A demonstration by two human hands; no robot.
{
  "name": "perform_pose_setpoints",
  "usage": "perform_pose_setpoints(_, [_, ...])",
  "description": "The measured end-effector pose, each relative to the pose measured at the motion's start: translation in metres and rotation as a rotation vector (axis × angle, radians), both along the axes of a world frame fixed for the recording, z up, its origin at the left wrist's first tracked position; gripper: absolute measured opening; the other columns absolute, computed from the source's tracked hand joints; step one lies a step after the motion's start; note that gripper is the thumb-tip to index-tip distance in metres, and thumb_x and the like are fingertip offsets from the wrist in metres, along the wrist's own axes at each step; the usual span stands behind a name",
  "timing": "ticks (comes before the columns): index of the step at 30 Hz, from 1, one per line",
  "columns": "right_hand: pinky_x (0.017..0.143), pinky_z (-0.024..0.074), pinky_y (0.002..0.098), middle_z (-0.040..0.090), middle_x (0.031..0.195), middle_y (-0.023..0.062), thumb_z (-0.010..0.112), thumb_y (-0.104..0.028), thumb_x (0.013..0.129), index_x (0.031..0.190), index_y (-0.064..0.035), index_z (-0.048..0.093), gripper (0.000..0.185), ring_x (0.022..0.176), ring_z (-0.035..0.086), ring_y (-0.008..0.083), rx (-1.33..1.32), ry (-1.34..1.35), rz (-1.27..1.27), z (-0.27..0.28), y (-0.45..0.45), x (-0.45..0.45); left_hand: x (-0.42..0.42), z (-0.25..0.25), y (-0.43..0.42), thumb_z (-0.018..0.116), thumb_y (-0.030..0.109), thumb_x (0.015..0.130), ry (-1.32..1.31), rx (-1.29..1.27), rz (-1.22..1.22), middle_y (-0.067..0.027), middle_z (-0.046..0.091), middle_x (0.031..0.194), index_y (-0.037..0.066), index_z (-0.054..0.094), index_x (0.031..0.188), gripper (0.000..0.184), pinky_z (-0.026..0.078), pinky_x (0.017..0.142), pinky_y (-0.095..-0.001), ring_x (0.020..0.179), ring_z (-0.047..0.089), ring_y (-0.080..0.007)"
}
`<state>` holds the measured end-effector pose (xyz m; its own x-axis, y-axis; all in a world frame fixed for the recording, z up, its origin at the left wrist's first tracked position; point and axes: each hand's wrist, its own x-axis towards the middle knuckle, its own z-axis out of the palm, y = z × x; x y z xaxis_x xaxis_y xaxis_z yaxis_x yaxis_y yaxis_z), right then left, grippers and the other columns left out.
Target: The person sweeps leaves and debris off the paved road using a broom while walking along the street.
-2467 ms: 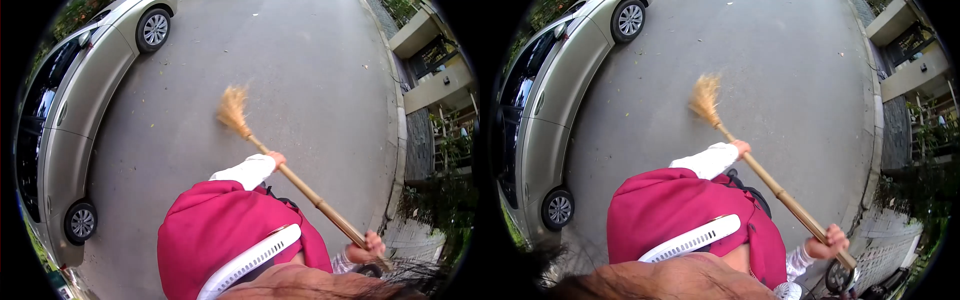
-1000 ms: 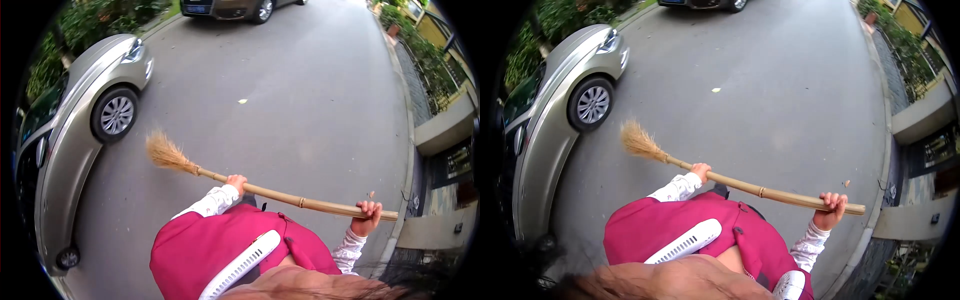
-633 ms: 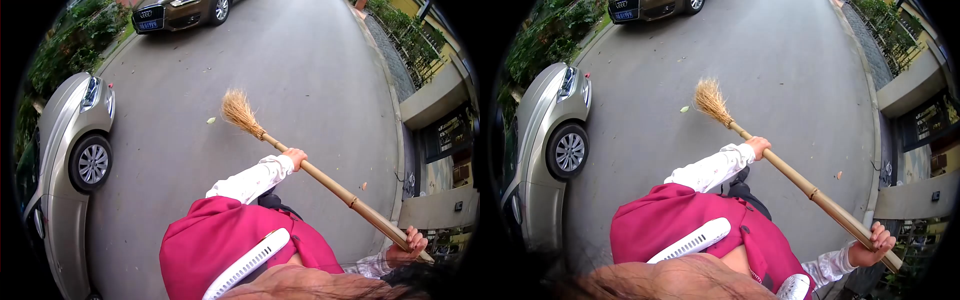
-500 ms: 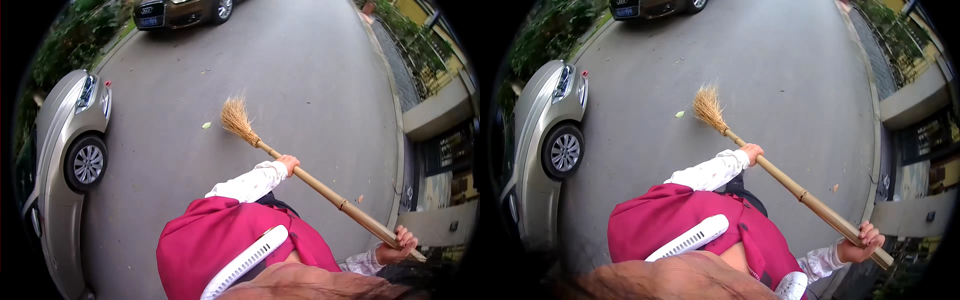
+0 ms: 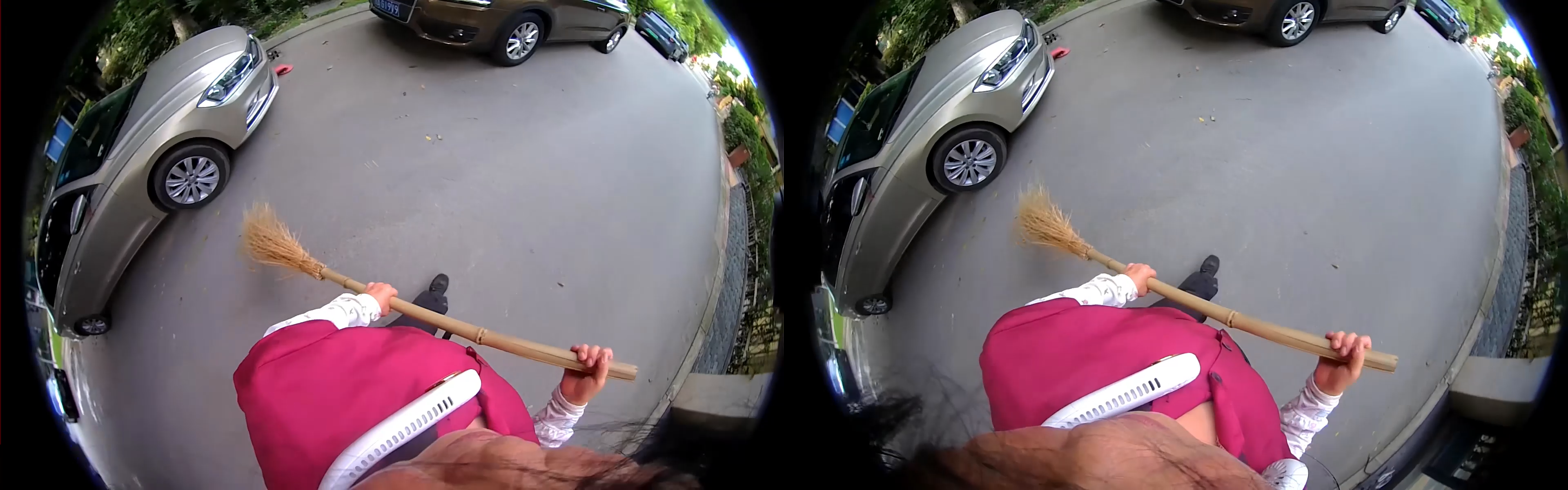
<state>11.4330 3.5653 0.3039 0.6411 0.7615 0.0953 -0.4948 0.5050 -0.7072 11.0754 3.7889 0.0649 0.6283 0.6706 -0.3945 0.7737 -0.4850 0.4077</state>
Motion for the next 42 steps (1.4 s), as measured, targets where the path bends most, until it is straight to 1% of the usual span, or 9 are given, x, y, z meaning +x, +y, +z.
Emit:
perform_pose_setpoints(6, [0.075, 0.036, 0.0299, 0.036, 0.059, -0.0041, 0.044, -0.021, 0.092, 0.071, -0.0132, 0.037, 0.024, 0.061, 0.039, 0.0098, 0.092, -0.338, -0.142, 0.086, 0.021, 0.192, 0.296, 0.051, 0.137, 0.062, 0.009, 0.06, -0.452, 0.142, -0.262, -0.0074, 0.06, 0.078, 0.012, 0.062, 0.079, 0.019, 0.043, 0.078, -0.0411, 0.085, 0.058, -0.0275])
perform_pose_setpoints(12, [0.069, 0.0355, 0.0287, 0.034, 0.061, -0.0022, 0.041, -0.022, 0.091, 0.064, -0.0143, 0.033, 0.029, 0.061, 0.038, 0.0114, 0.081, -0.715, -0.601, 0.132, 0.131, 0.216, 0.514, 0.056, 0.257, 0.064, 0.008, 0.063, -0.655, 0.166, -0.395, -0.0042, 0.061, 0.083, 0.015, 0.062, 0.082, 0.019, 0.043, 0.081, -0.0368, 0.09, 0.057, -0.026])
perform_pose_setpoints(13, [0.074, 0.0332, 0.0294, 0.031, 0.061, -0.0032, 0.041, -0.022, 0.092, 0.064, -0.0147, 0.03, 0.031, 0.061, 0.034, 0.0098, -0.093, -0.706, -0.869, 0.129, 0.169, 0.209, 0.532, 0.058, 0.283, 0.064, 0.008, 0.064, -0.569, 0.122, -0.401, -0.004, 0.061, 0.086, 0.016, 0.063, 0.083, 0.021, 0.044, 0.08, -0.0367, 0.093, 0.056, -0.0259])
perform_pose_setpoints(20, [0.069, 0.0398, 0.034, 0.034, 0.058, -0.0006, 0.044, -0.015, 0.089, 0.072, -0.0136, 0.034, 0.02, 0.057, 0.039, 0.0131, -0.066, -0.347, -0.33, 0.052, 0.312, 0.349, 0.498, -0.056, 0.353, 0.066, 0.014, 0.062, -0.37, 0.013, -0.101, -0.0077, 0.063, 0.086, 0.016, 0.065, 0.084, 0.022, 0.041, 0.082, -0.0411, 0.093, 0.057, -0.0281])
perform_pose_setpoints(22, [0.072, 0.042, 0.0367, 0.037, 0.058, -0.0001, 0.044, -0.014, 0.089, 0.076, -0.013, 0.037, 0.015, 0.058, 0.041, 0.0144, -0.167, -0.13, -0.22, 0.02, 0.353, 0.391, 0.481, -0.046, 0.382, 0.068, 0.017, 0.06, 0.021, -0.087, -0.162, -0.0069, 0.064, 0.081, 0.017, 0.066, 0.077, 0.017, 0.04, 0.081, -0.0426, 0.09, 0.059, -0.0279])
perform_pose_setpoints(25, [0.071, 0.0403, 0.036, 0.037, 0.058, -0.0008, 0.046, -0.015, 0.089, 0.079, -0.0134, 0.037, 0.014, 0.059, 0.04, 0.0141, -0.141, -0.062, -0.164, 0.008, 0.398, 0.446, 0.467, -0.033, 0.398, 0.064, 0.018, 0.065, -0.073, -0.076, -0.113, -0.0094, 0.063, 0.086, 0.016, 0.066, 0.08, 0.015, 0.04, 0.08, -0.0435, 0.095, 0.057, -0.0298])
perform_pose_setpoints(34, [0.065, 0.0319, 0.0278, 0.034, 0.054, -0.0046, 0.045, -0.017, 0.091, 0.069, -0.0149, 0.032, 0.026, 0.055, 0.035, 0.0083, 0.144, -0.344, -0.543, 0.094, 0.411, 0.591, 0.776, 0.065, 0.535, 0.058, 0.005, 0.064, -0.378, 0.073, -0.522, -0.0081, 0.06, 0.085, 0.01, 0.062, 0.081, 0.018, 0.042, 0.081, -0.0407, 0.091, 0.055, -0.0283])
perform_pose_setpoints(38, [0.067, 0.0325, 0.0286, 0.033, 0.056, -0.0028, 0.042, -0.018, 0.092, 0.066, -0.0146, 0.03, 0.029, 0.059, 0.038, 0.0101, -0.015, -0.373, -0.916, 0.081, 0.464, 0.556, 0.904, 0.047, 0.62, 0.058, 0.004, 0.065, -0.58, 0.165, -0.659, -0.0048, 0.06, 0.083, 0.013, 0.06, 0.078, 0.015, 0.042, 0.08, -0.0388, 0.088, 0.055, -0.0263])
perform_pose_setpoints(42, [0.078, 0.0422, 0.0369, 0.034, 0.061, -0.0024, 0.039, -0.018, 0.091, 0.067, -0.0142, 0.031, 0.026, 0.064, 0.041, 0.0138, -0.171, -0.355, -1.182, 0.02, 0.618, 0.551, 1.014, 0.0, 0.755, 0.06, 0.01, 0.068, -0.342, 0.19, -0.772, -0.0034, 0.061, 0.084, 0.018, 0.064, 0.081, 0.016, 0.041, 0.091, -0.0361, 0.094, 0.056, -0.0231])
